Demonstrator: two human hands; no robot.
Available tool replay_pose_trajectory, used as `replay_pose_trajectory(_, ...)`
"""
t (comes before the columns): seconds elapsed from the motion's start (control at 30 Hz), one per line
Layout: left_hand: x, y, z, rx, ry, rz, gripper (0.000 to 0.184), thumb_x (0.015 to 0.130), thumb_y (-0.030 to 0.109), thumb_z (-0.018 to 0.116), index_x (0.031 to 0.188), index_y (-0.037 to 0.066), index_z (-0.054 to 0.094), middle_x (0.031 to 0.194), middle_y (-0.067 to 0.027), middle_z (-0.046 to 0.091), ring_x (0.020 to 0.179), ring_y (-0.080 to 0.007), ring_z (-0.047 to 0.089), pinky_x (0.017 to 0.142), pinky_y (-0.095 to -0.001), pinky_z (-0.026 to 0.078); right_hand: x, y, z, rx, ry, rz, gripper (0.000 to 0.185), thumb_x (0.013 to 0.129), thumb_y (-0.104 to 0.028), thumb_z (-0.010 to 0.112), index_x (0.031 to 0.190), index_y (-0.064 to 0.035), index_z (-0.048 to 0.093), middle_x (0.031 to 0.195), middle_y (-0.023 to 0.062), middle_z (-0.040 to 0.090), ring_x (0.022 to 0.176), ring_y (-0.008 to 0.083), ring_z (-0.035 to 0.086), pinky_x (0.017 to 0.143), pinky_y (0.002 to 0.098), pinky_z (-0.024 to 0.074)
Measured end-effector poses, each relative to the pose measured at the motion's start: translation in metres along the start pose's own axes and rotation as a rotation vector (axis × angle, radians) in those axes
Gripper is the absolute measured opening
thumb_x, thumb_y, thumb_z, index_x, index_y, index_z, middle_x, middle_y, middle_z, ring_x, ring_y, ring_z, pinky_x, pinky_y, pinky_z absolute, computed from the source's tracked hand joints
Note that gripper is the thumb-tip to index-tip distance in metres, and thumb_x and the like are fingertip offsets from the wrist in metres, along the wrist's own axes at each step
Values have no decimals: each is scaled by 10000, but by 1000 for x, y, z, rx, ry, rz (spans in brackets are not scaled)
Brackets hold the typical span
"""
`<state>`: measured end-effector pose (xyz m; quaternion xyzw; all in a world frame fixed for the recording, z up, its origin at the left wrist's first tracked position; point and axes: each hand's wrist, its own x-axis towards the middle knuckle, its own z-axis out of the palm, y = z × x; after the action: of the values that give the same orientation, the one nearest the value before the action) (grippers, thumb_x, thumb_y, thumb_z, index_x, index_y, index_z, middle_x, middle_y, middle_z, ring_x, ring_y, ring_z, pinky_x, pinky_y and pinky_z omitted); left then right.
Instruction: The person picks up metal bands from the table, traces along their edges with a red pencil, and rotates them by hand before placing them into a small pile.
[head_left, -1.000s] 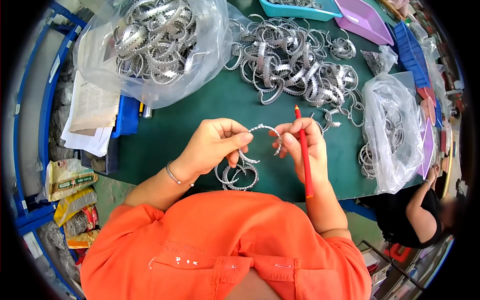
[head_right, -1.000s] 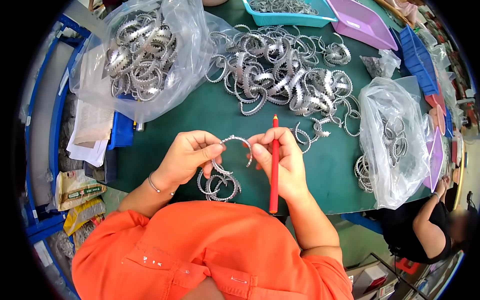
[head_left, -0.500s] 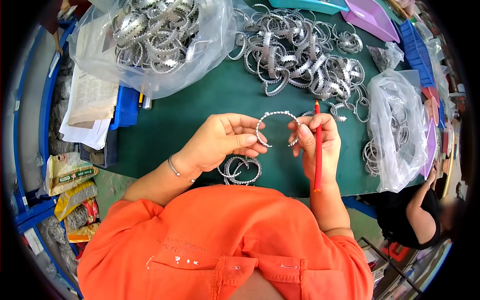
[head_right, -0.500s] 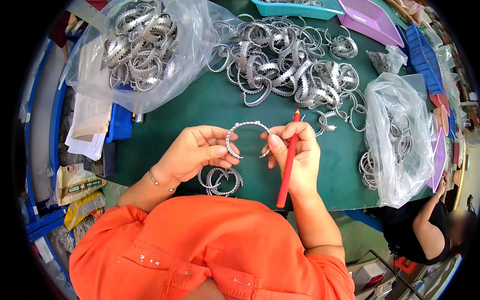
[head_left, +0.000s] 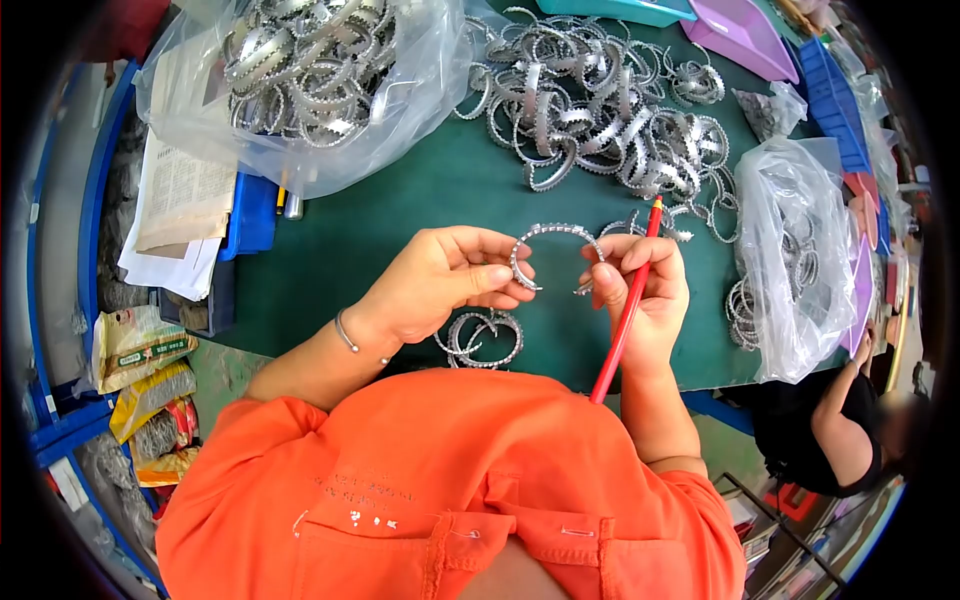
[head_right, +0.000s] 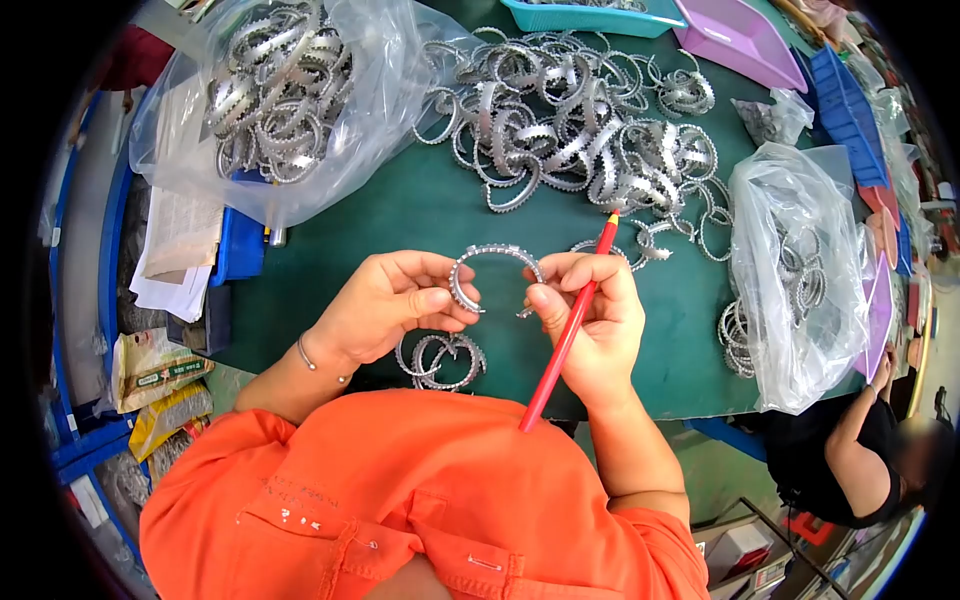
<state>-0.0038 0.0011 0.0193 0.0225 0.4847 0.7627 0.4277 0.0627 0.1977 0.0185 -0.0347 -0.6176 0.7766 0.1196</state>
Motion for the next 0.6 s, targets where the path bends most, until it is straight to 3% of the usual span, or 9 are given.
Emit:
replay_pose_trajectory(0.07,0,-1,1,2,0,10,232,831,33,552,1048,-47,540,941,-139,605,834,-218,630,730,-285,535,-2,1,-1,-16,-23,-34,258,765,47,621,868,-43,402,902,144,560,704,106,535,600,216,464)
replay_pose_trajectory(0.3,-3,-3,1,52,12,78,180,842,19,536,1005,-57,542,916,-130,602,813,-201,632,712,-264,531,-3,2,-1,-73,-69,-80,222,786,29,604,872,-40,411,906,144,563,701,112,545,583,213,460)
replay_pose_trajectory(0.4,-4,-1,1,52,34,47,183,844,33,541,1005,-55,544,895,-124,606,798,-195,633,695,-257,530,-3,1,2,-83,-30,40,160,833,-12,555,894,-38,409,908,144,566,709,115,555,563,200,447)
replay_pose_trajectory(0.5,-3,-3,-2,-8,45,37,184,849,47,540,1003,-53,547,876,-119,610,779,-189,633,680,-252,527,0,5,1,-65,154,-122,111,879,-59,484,936,-35,392,899,141,571,709,111,548,548,188,431)
replay_pose_trajectory(0.6,-2,-3,-1,-13,64,33,164,838,38,555,977,-50,546,861,-108,610,774,-181,631,680,-250,525,-3,3,1,-155,84,-240,145,849,-10,520,921,-33,397,893,137,575,696,122,542,594,214,451)
